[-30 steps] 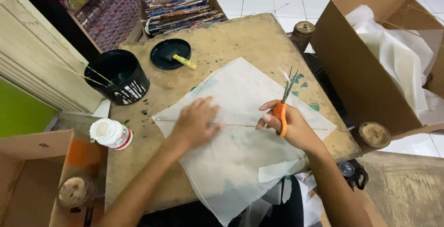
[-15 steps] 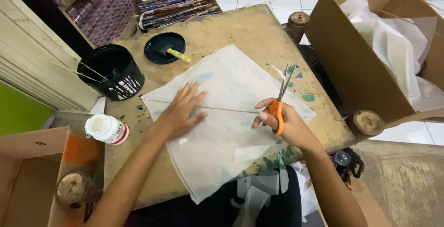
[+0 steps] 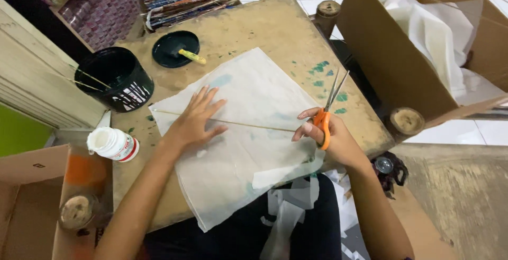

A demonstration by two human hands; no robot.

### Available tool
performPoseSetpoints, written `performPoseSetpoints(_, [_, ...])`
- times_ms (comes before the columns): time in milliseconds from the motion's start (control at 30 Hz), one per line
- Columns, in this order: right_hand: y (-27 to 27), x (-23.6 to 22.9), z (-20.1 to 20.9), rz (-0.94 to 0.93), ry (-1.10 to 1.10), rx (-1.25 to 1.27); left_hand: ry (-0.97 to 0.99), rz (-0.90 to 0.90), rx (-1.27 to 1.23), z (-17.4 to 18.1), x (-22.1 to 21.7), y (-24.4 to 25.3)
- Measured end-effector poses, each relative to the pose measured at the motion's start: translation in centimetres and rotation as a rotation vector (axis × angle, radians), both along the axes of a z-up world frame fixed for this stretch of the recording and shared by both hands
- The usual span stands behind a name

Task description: Trim excess paper from the edges of a kite frame using scissors

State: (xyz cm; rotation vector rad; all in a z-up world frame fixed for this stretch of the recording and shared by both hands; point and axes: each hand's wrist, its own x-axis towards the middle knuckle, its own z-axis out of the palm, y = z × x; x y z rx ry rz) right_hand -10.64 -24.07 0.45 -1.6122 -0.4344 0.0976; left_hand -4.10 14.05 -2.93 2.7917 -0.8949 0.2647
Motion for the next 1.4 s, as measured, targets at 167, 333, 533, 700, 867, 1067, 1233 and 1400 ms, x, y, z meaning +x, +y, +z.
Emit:
performPoseSetpoints(167, [-2.8, -2.1, -0.4, -0.109, -0.031, -0.041, -0.091, -0.082, -0.048, 0.2, -1.4, -5.8])
performPoseSetpoints(333, [-5.3, -4.5, -0.3, -0.218, -0.035, -0.096, -0.015, -0.187, -0.078, 0.3, -3.3, -11.5])
performPoseSetpoints(533, [-6.8, -7.6, 0.6, -0.348, -0.015, -0.072, 0.108, -0.171, -0.046, -0.1, -5.0, -15.9])
performPoseSetpoints(700, [-8.5, -8.8, -0.4, -0.351, -0.009, -0.041, 0.188, -0.096, -0.021, 1.3, -7.1, -20.2])
performPoseSetpoints(867, [-10.0, -10.6, -0.7, -0.353, -0.051, -0.057, 0.238, -0.029, -0.041, 0.2, -6.3, -22.6])
performPoseSetpoints(1067, [-11.6, -11.2, -2.8, -0.193, -0.089, -0.001, 0.339, -0.059, -0.002, 1.8, -7.9, -24.3])
performPoseSetpoints(1233, [-10.7, -11.1, -3.0, -0.144, -0.127, 0.068, 0.341, -0.142, 0.055, 2.8, -9.1, -24.1])
performPoseSetpoints(1400, [-9.1, -10.0, -3.4, -0.046, -0.097, 0.132, 0.369, -0.344, -0.022, 3.3, -9.6, -22.6])
